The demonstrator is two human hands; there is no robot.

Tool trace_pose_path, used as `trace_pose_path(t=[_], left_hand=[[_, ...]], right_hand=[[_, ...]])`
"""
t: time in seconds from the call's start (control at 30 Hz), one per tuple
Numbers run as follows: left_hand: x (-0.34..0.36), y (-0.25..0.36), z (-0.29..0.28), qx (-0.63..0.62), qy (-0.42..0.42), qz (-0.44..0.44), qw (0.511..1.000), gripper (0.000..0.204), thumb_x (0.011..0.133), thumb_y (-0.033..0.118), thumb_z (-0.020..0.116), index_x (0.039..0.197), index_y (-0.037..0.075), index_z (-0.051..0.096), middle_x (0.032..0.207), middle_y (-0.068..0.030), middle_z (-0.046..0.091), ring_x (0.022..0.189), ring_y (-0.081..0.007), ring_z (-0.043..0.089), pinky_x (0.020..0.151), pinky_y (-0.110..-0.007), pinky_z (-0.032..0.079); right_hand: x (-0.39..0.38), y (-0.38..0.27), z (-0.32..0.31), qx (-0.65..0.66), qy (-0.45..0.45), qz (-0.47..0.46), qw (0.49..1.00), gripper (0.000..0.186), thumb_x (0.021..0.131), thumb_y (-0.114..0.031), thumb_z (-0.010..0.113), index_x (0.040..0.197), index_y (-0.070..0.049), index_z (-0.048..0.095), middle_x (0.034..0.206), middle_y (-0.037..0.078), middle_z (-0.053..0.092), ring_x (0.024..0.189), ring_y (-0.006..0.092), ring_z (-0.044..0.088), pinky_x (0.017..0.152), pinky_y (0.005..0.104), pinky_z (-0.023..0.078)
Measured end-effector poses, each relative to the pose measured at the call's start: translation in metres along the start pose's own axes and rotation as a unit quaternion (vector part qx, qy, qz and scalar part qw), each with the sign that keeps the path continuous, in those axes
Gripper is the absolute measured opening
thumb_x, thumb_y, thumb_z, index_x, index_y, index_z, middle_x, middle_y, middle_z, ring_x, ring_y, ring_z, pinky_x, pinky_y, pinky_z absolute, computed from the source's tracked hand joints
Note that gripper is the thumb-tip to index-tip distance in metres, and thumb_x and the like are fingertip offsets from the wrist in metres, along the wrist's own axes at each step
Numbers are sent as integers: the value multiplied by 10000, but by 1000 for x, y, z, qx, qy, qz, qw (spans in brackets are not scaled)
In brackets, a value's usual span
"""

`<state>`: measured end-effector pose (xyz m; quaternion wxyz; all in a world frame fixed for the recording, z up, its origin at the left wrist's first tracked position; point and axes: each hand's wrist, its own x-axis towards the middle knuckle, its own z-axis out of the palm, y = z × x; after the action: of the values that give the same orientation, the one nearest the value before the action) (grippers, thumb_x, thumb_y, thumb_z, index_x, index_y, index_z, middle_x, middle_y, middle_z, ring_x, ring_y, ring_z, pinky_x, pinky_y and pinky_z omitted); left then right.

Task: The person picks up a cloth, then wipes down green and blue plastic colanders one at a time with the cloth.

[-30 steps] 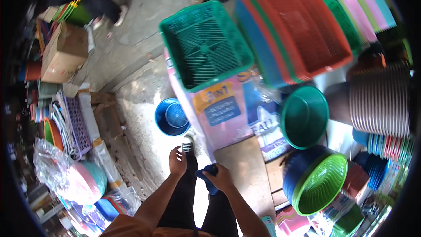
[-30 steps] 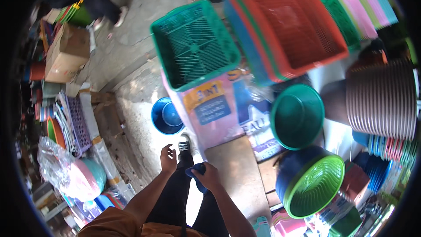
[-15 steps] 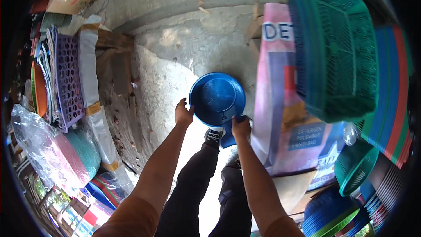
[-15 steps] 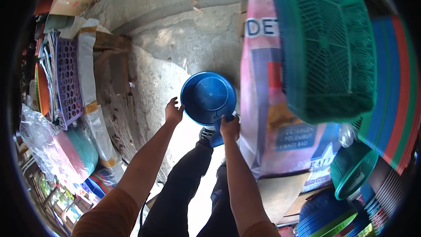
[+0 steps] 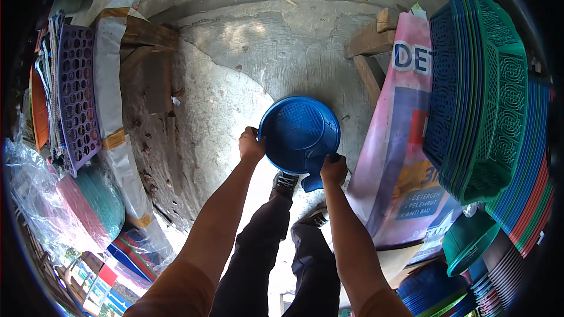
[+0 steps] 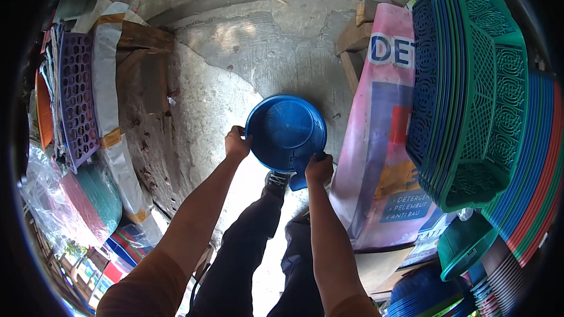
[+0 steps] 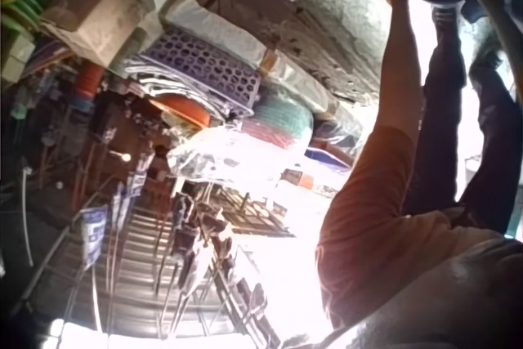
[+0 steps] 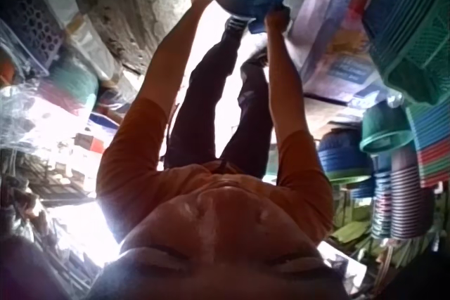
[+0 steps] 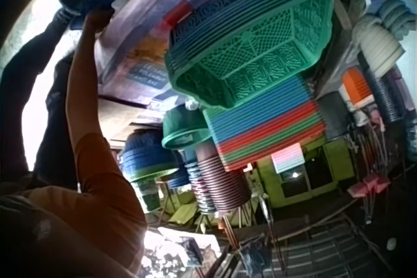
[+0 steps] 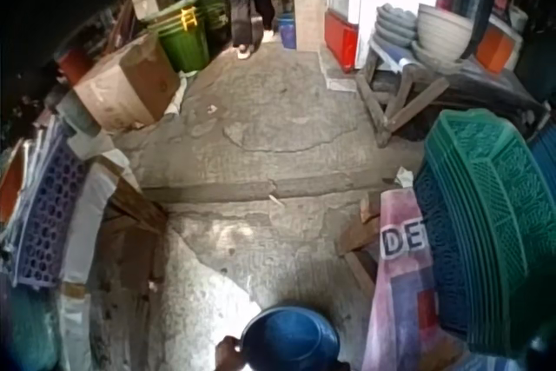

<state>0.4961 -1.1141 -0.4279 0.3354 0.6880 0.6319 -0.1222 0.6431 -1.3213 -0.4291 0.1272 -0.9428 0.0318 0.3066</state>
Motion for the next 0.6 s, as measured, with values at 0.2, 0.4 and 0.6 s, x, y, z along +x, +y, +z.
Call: trace_pose_path(t=[0.2,0.4,0.6], left_hand=[[-7,3,-6,-19,3,16,1000,322,762,163,726,1017,24,587,962,-141,688,905,-299,670,822,-384,521],[-30,16,-39,-98,41,24,994,358,796,189,720,1033,3,528,871,-198,657,830,-353,658,742,-408,512],[-86,22,-104,-164,60,93,980,236,853,136,625,1004,-10,517,864,-226,638,815,-371,643,735,-436,493]], right_hand=[[-14,-2,0,50,14,20,998,359,820,-295,662,1050,-30,590,1012,177,690,943,380,661,838,474,511],[-53,-12,-41,110,-31,38,993,431,813,-335,674,1061,5,579,1000,220,679,951,406,653,859,471,503],[-119,-25,-125,210,-109,41,971,460,788,-304,728,1059,39,585,1004,201,658,952,334,637,850,400,482]])
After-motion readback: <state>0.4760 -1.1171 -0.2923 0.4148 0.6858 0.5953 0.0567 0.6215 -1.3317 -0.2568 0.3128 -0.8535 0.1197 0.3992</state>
